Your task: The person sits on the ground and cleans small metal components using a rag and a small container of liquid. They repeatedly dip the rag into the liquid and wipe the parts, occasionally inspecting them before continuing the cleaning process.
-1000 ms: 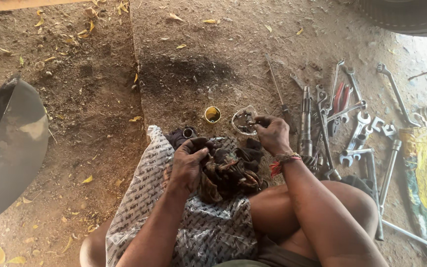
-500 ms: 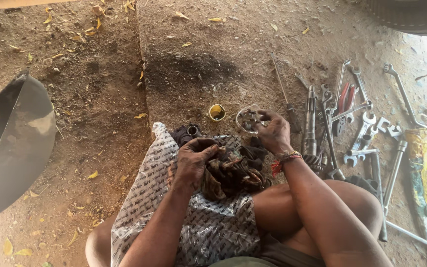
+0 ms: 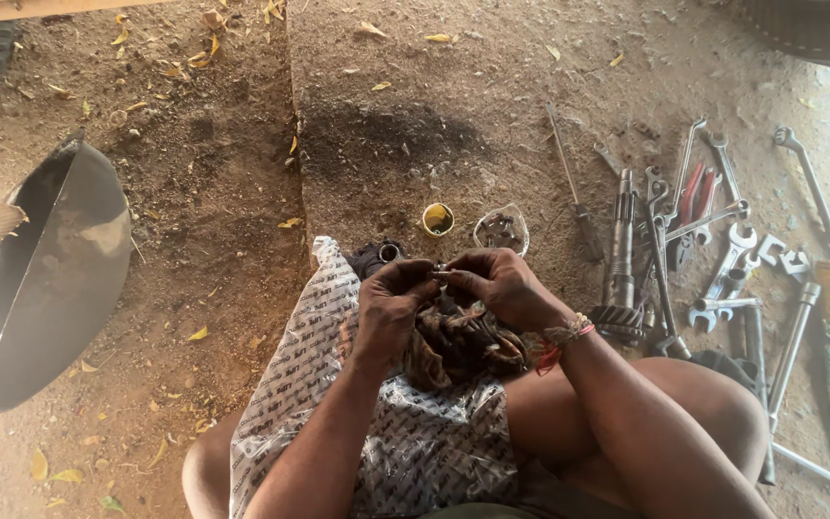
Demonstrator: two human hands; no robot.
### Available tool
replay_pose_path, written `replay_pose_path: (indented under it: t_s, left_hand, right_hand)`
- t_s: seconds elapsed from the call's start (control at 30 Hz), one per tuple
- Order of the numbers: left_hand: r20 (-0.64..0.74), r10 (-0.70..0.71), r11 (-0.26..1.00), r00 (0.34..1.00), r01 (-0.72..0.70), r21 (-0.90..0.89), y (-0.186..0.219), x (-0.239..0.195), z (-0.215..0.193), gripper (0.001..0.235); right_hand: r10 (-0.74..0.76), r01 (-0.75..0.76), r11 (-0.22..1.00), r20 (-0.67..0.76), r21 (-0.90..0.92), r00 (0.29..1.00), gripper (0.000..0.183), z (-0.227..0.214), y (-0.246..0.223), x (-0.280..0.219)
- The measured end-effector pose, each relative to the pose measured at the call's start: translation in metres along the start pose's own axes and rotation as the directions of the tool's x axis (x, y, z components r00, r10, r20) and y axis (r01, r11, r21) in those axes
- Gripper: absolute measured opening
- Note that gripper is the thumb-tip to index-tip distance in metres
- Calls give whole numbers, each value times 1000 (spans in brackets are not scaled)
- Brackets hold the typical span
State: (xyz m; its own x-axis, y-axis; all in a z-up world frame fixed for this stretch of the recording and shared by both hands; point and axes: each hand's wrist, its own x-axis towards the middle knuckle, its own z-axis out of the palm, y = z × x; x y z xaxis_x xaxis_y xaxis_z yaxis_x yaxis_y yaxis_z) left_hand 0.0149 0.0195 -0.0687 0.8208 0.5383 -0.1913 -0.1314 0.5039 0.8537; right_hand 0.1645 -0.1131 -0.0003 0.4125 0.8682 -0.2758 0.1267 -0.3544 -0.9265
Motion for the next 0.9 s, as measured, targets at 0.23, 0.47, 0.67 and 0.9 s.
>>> replay_pose_path:
  t_s: [0.23, 0.47, 0.67, 0.9]
  left_hand:
    - [-69, 65, 990, 995, -56, 129, -6, 2, -3, 24]
    - [-52, 51, 964, 997, -36, 263, 9, -14, 17, 35]
    - [156, 295, 647, 943, -317, 693, 33, -30, 33, 50]
    - [134, 253, 628, 958, -268, 731, 38, -32, 34, 40]
  right_hand:
    - [-100, 26, 907, -156, -421, 983, 10, 27, -6, -5]
    - [-29, 22, 999, -144, -46, 989, 19, 26, 5, -2]
    - [76, -77, 985, 10, 157, 997, 28, 16, 14, 1]
    - [155, -142, 975, -66, 170, 986, 29, 24, 13, 1]
